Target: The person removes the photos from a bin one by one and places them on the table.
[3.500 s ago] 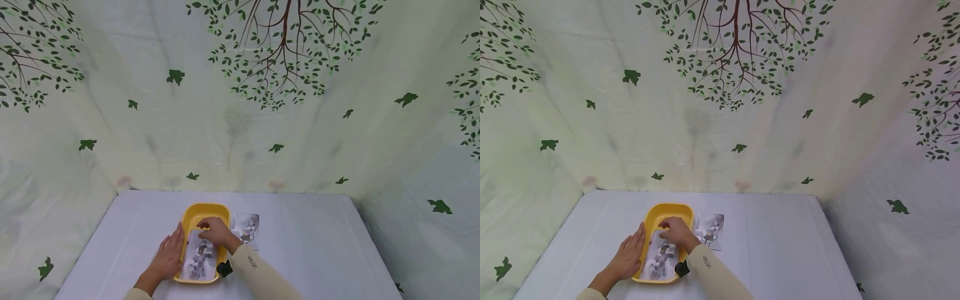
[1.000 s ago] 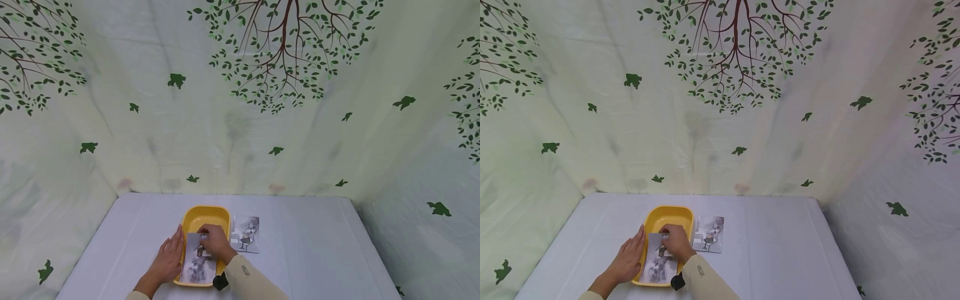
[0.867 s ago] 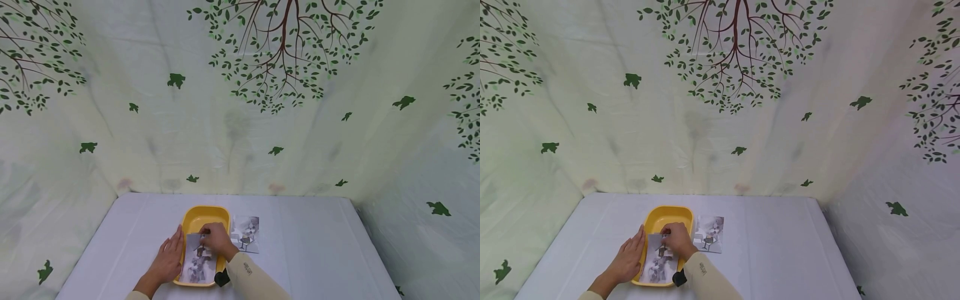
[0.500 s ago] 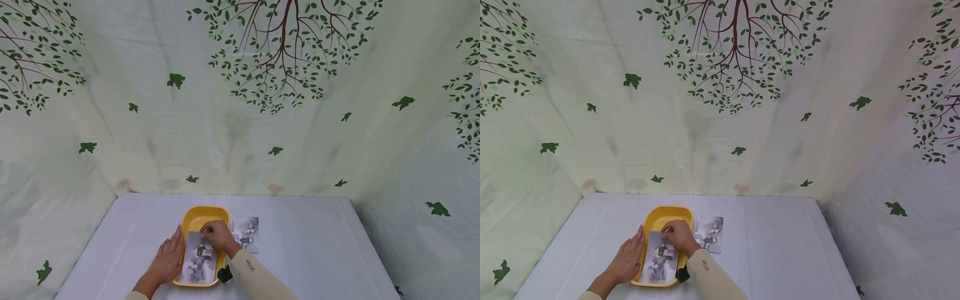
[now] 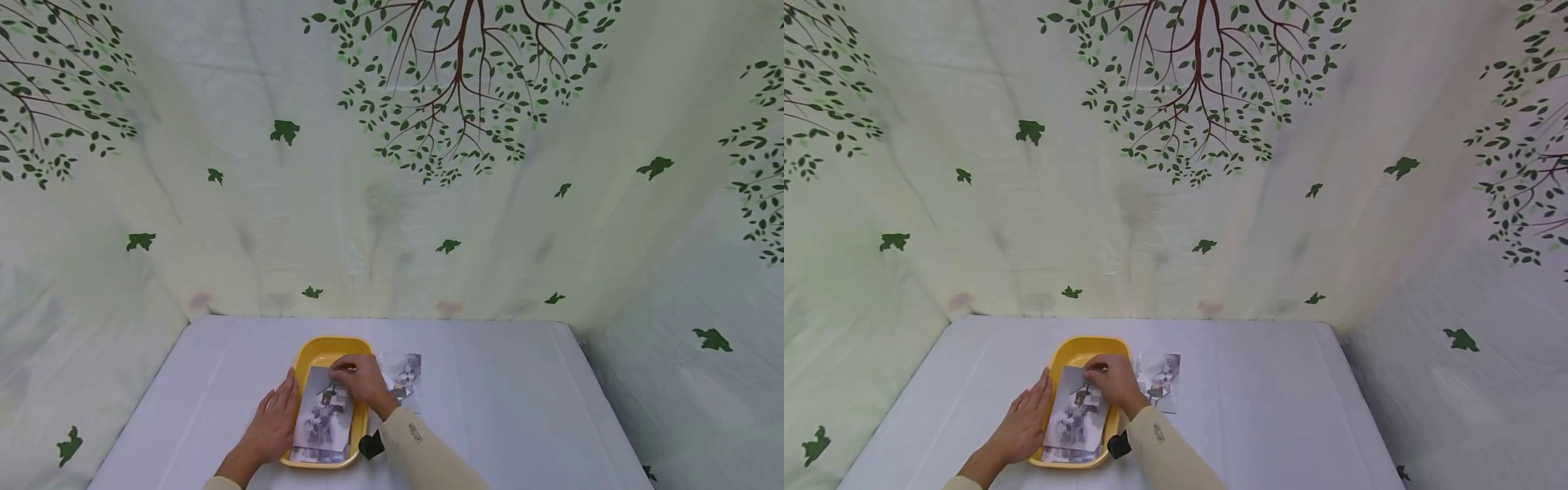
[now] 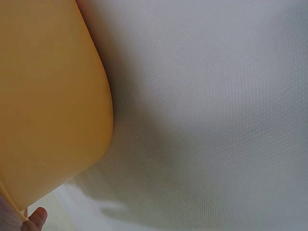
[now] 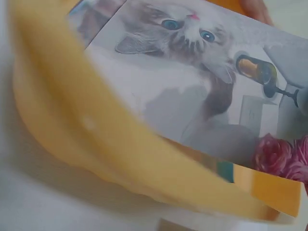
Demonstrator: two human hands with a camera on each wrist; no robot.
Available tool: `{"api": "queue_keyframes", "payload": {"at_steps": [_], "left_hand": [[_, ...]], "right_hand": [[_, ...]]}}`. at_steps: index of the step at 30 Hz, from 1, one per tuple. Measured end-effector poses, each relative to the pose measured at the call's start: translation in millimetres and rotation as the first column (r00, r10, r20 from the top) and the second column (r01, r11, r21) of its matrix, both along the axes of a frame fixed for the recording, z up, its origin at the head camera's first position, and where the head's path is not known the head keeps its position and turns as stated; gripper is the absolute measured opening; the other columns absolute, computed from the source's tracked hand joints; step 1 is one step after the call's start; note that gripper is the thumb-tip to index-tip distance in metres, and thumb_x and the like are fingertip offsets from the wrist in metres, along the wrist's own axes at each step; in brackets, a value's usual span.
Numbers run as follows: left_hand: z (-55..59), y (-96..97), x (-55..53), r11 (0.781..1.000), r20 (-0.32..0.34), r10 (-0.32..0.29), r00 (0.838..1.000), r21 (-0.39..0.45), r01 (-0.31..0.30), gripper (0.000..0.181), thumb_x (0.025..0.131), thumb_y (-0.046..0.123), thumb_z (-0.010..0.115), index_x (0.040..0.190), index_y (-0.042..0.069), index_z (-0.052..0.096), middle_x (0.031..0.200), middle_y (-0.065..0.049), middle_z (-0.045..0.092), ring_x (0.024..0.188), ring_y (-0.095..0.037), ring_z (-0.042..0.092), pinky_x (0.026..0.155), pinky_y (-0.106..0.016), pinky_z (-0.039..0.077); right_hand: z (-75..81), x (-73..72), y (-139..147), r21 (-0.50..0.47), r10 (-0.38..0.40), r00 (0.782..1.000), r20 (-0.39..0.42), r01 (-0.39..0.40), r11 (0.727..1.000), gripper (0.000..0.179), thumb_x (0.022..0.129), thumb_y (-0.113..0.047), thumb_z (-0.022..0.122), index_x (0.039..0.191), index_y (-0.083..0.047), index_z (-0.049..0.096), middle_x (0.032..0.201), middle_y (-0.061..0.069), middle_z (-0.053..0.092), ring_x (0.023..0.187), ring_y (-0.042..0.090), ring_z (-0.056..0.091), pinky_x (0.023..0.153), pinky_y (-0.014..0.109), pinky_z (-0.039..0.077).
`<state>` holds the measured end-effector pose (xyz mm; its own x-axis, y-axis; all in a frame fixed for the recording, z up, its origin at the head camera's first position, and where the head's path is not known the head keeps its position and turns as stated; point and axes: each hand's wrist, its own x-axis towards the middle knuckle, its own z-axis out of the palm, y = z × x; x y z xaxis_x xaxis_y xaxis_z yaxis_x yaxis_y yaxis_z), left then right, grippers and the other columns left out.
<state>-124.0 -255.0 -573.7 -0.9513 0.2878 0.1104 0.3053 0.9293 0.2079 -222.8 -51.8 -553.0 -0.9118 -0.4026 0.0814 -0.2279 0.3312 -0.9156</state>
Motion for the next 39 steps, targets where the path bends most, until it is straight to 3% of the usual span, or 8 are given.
{"api": "queue_keyframes", "payload": {"at_steps": [3, 5, 11, 15, 21, 29, 34, 39], "left_hand": [[0.1, -0.4, 0.0, 1.0, -0.008, -0.006, 1.0, 0.005, 0.006, 0.077, 0.074, 0.004, 0.055, 0.142, -0.016, 0.025, 0.153, -0.028, 0.018, 0.136, -0.043, 0.031, 0.107, -0.058, 0.026], [-0.4, -1.0, -0.1, 1.0, -0.016, -0.012, 1.0, 0.005, 0.012, 0.077, 0.073, 0.004, 0.055, 0.142, -0.016, 0.025, 0.154, -0.028, 0.018, 0.135, -0.043, 0.031, 0.107, -0.058, 0.026], [0.4, -2.7, -0.8, 1.0, -0.017, -0.03, 0.999, 0.005, 0.03, 0.078, 0.073, 0.003, 0.055, 0.142, -0.017, 0.024, 0.155, -0.028, 0.016, 0.136, -0.043, 0.03, 0.107, -0.058, 0.026], [1.9, -2.3, -1.9, 1.0, 0.027, -0.027, 0.999, 0.005, 0.027, 0.079, 0.072, 0.003, 0.054, 0.142, -0.018, 0.024, 0.154, -0.029, 0.014, 0.138, -0.043, 0.027, 0.108, -0.058, 0.024], [1.7, -2.5, -2.2, 1.0, 0.068, -0.01, 0.998, -0.012, 0.011, 0.079, 0.074, 0.004, 0.054, 0.143, -0.018, 0.021, 0.156, -0.028, 0.01, 0.138, -0.044, 0.026, 0.109, -0.059, 0.022], [1.1, -2.5, -2.3, 1.0, 0.092, -0.004, 0.996, -0.022, 0.006, 0.078, 0.076, 0.005, 0.053, 0.143, -0.018, 0.021, 0.156, -0.028, 0.009, 0.138, -0.044, 0.025, 0.109, -0.059, 0.021], [2.1, -2.4, -1.2, 1.0, 0.1, 0.002, 0.995, -0.031, 0.002, 0.077, 0.076, 0.005, 0.052, 0.143, -0.018, 0.022, 0.156, -0.028, 0.01, 0.138, -0.044, 0.025, 0.109, -0.059, 0.021], [3.3, -1.8, -1.3, 0.999, 0.09, 0.005, 0.996, -0.034, -0.002, 0.077, 0.076, 0.005, 0.052, 0.143, -0.017, 0.023, 0.156, -0.028, 0.011, 0.138, -0.043, 0.026, 0.109, -0.058, 0.022]], "right_hand": [[3.0, -3.3, 5.5, -0.115, 0.008, 0.999, 0.038, -0.004, 0.993, 0.013, 0.087, -0.019, 0.07, 0.094, -0.011, 0.076, 0.085, -0.005, 0.07, 0.058, 0.008, 0.055, 0.052, 0.024, 0.05], [8.1, -5.1, 10.7, -0.179, -0.001, 0.999, 0.051, 0.01, 0.984, 0.014, 0.087, -0.017, 0.069, 0.095, -0.007, 0.075, 0.086, 0.0, 0.07, 0.056, 0.01, 0.053, 0.048, 0.024, 0.048], [49.5, -9.3, 38.3, -0.289, -0.08, 0.996, 0.04, 0.088, 0.953, 0.016, 0.087, -0.007, 0.067, 0.098, 0.005, 0.072, 0.094, 0.015, 0.07, 0.076, 0.01, 0.059, 0.069, 0.021, 0.05], [66.2, -22.4, 70.7, -0.316, -0.107, 0.993, 0.052, 0.118, 0.941, 0.019, 0.088, -0.004, 0.066, 0.101, 0.009, 0.07, 0.095, 0.019, 0.069, 0.074, 0.012, 0.056, 0.064, 0.022, 0.048], [49.3, -53.3, 129.3, -0.237, -0.165, 0.984, 0.073, 0.178, 0.955, 0.021, 0.086, -0.013, 0.071, 0.1, 0.003, 0.073, 0.084, 0.005, 0.069, 0.068, 0.011, 0.053, 0.055, 0.022, 0.044], [24.0, -71.2, 198.1, -0.006, -0.224, 0.967, 0.121, 0.227, 0.974, 0.018, 0.085, -0.016, 0.072, 0.098, -0.004, 0.075, 0.088, 0.004, 0.071, 0.066, 0.013, 0.052, 0.053, 0.025, 0.043], [9.2, -77.8, 218.0, 0.117, -0.201, 0.969, 0.144, 0.185, 0.976, 0.017, 0.087, -0.015, 0.069, 0.099, -0.004, 0.075, 0.087, 0.006, 0.07, 0.054, 0.015, 0.043, 0.044, 0.028, 0.04], [-5.3, -81.0, 218.2, 0.205, -0.213, 0.966, 0.147, 0.181, 0.962, 0.015, 0.087, -0.014, 0.069, 0.097, -0.005, 0.075, 0.088, 0.006, 0.069, 0.057, 0.017, 0.048, 0.041, 0.031, 0.042]]}}
